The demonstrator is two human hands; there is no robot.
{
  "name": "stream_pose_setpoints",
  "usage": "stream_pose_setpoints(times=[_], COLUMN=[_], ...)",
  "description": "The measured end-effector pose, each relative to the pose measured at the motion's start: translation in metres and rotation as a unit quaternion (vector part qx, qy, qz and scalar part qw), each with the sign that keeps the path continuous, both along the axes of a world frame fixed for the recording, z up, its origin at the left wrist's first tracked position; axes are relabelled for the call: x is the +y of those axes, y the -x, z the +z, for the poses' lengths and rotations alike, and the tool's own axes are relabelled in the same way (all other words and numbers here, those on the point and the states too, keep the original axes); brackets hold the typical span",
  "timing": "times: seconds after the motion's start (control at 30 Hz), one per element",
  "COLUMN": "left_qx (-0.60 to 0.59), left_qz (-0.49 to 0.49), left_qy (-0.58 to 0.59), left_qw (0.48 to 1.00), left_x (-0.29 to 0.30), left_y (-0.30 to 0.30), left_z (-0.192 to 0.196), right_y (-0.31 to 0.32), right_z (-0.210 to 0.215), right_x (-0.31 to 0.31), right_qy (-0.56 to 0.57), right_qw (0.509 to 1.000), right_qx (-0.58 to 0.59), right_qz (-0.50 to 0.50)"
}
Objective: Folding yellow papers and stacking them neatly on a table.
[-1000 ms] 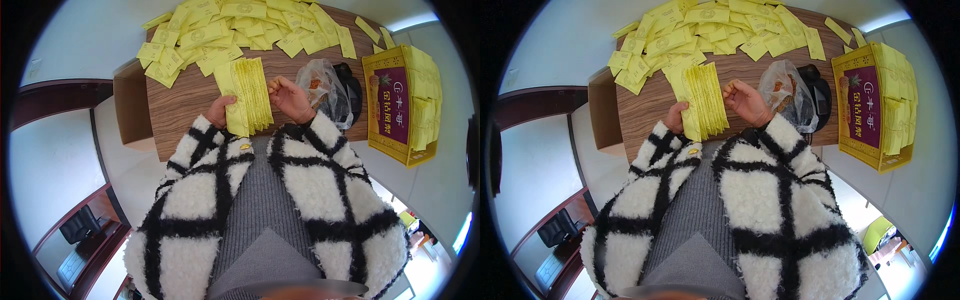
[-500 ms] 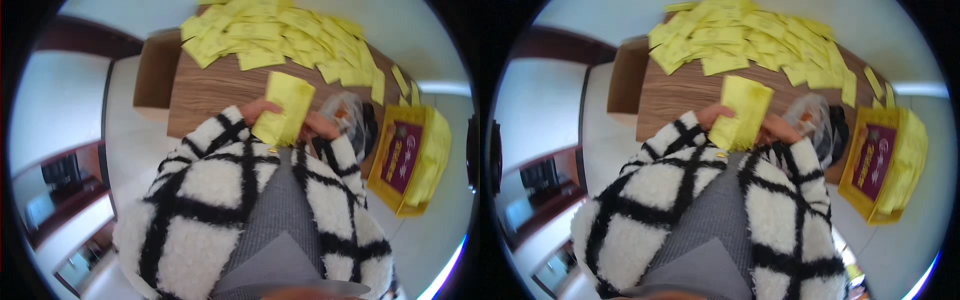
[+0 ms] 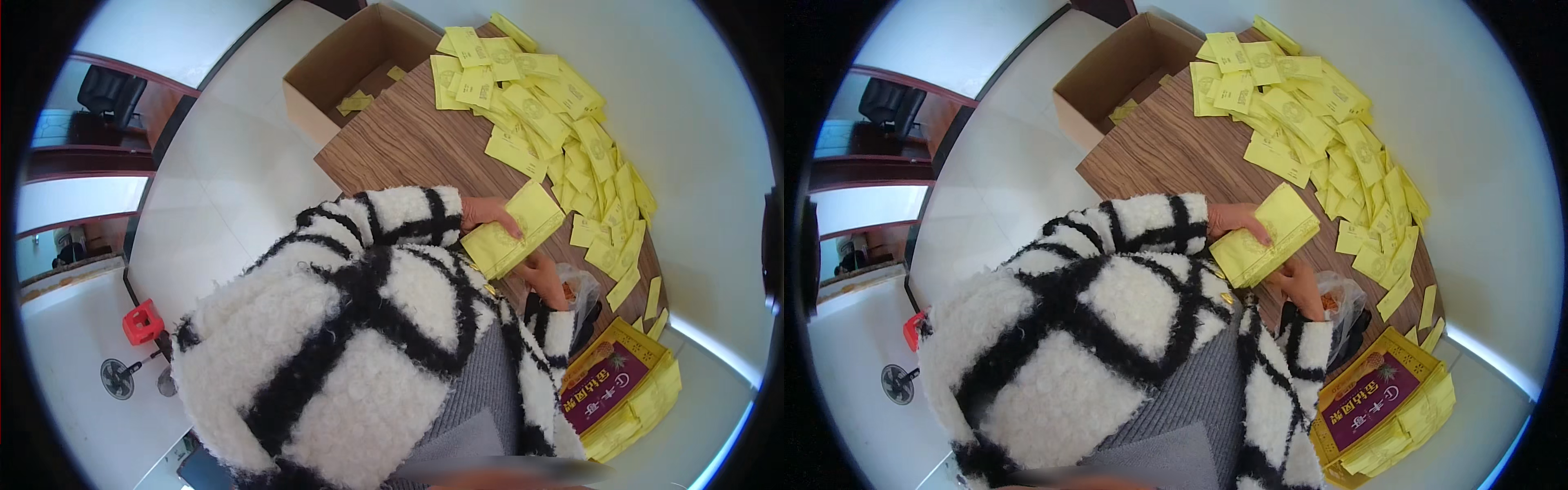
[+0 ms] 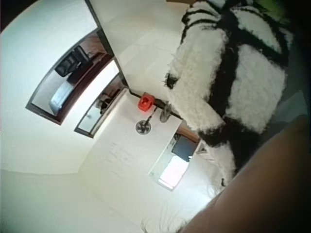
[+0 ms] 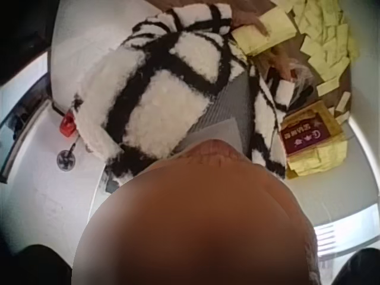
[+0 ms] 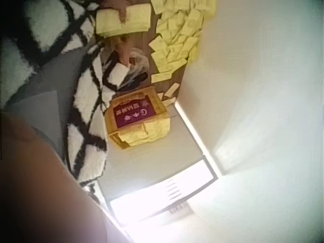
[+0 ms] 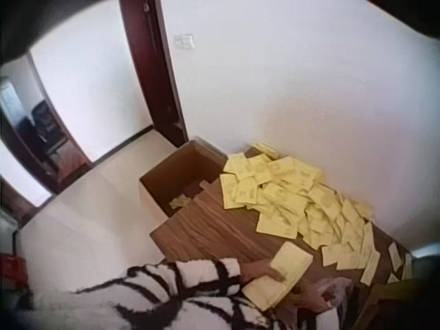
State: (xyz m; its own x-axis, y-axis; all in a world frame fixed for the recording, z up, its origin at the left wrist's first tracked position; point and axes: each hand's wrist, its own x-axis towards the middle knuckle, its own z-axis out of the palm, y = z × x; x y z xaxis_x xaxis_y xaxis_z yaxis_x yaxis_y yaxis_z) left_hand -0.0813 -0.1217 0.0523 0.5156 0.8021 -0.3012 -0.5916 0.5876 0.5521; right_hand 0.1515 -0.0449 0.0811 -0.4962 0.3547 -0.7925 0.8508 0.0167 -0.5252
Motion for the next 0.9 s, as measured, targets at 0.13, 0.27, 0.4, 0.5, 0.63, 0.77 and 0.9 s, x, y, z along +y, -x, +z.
stream_pose_setpoints(times=[0.13, 0.27, 0.4, 0.5, 0.63, 0.77, 0.9], left_qx=[0.036, 0.161, 0.365, 0.471, 0.527, 0.524, 0.541], left_qz=[0.061, 0.121, 0.166, 0.153, 0.130, 0.142, 0.116], left_qy=[-0.019, -0.133, -0.179, -0.239, -0.301, -0.330, -0.329], left_qw=[0.997, 0.970, 0.898, 0.835, 0.784, 0.772, 0.765], left_x=[-0.003, 0.044, 0.066, 0.094, 0.117, 0.130, 0.139], left_y=[0.013, 0.002, -0.017, -0.036, -0.055, -0.070, -0.074], left_z=[-0.015, -0.036, -0.057, -0.058, -0.039, -0.046, -0.067], right_y=[-0.026, -0.041, -0.019, -0.019, -0.017, -0.012, -0.011], right_z=[-0.024, -0.032, 0.005, 0.012, 0.015, 0.018, -0.019], right_x=[-0.002, 0.043, 0.081, 0.106, 0.117, 0.117, 0.118], right_qy=[0.005, -0.271, -0.365, -0.395, -0.484, -0.523, -0.527], right_qw=[0.994, 0.943, 0.893, 0.885, 0.849, 0.833, 0.833], right_qx=[0.077, 0.191, 0.261, 0.240, 0.196, 0.129, 0.116], right_qz=[-0.077, -0.003, 0.041, 0.053, 0.079, 0.128, 0.121])
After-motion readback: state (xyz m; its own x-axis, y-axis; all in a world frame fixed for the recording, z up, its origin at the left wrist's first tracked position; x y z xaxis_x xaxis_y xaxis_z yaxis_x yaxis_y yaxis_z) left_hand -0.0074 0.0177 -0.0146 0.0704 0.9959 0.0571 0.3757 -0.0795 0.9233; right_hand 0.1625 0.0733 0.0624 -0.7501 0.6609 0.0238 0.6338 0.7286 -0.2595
